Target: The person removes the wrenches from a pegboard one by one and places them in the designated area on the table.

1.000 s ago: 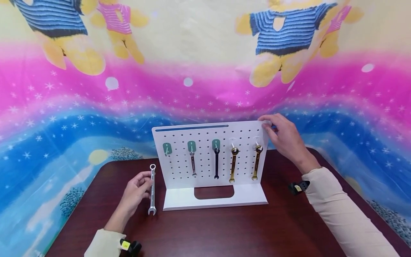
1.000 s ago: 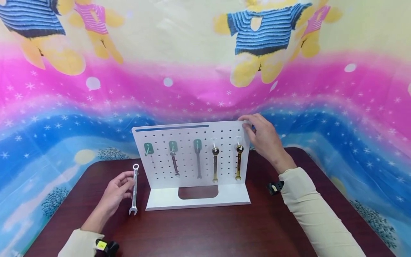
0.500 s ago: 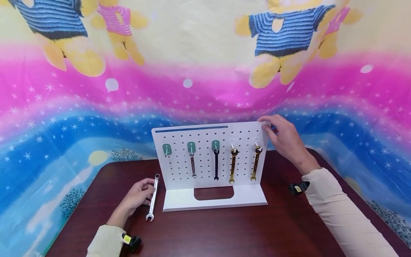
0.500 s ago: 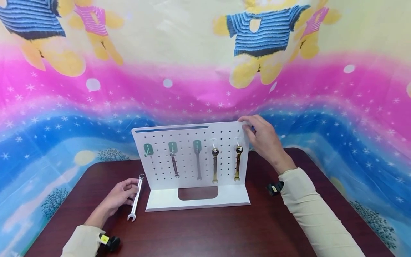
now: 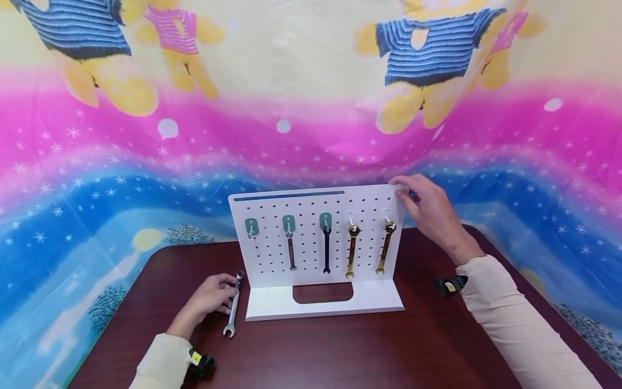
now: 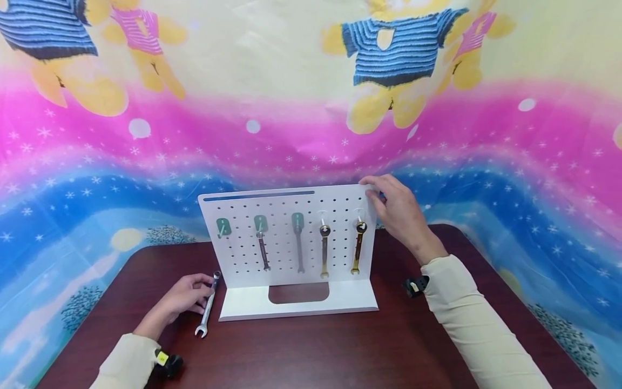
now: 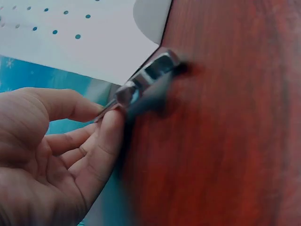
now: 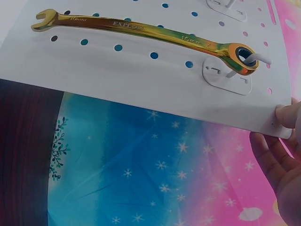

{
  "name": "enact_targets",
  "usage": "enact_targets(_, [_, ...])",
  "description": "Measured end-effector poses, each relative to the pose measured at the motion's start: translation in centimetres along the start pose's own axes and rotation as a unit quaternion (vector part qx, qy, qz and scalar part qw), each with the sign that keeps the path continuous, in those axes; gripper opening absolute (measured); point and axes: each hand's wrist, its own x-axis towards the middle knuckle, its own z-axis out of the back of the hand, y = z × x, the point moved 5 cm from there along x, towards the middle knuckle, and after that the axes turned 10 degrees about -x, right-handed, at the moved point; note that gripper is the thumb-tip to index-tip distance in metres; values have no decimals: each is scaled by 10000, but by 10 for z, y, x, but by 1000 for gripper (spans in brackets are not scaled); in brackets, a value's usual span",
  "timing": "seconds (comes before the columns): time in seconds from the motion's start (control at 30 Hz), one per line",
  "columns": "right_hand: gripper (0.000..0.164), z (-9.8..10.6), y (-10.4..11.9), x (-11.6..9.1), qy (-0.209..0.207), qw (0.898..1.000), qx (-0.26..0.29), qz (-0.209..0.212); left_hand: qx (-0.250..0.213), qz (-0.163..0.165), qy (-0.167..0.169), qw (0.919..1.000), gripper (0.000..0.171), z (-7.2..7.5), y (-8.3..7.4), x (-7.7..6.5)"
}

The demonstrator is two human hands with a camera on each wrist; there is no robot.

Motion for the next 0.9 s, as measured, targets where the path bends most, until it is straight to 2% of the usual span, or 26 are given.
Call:
enact_targets(0.13, [32, 1, -1, 0, -65, 10000, -67, 6, 539, 35, -12, 9985, 27, -5, -8, 2])
enact_targets(0.27, [33, 1, -1, -1, -45, 9999, -102, 4, 869, 34, -28, 9962, 26, -7, -14, 2])
enact_targets(0.5, [33, 0, 1, 0, -72, 9999, -75, -3, 1244, -176, -36, 9921, 26, -10, -17, 1])
enact_targets(0.9, [33, -2, 1, 0, -4, 10000, -49, -63, 1575, -286, -176, 9870, 27, -10, -15, 0])
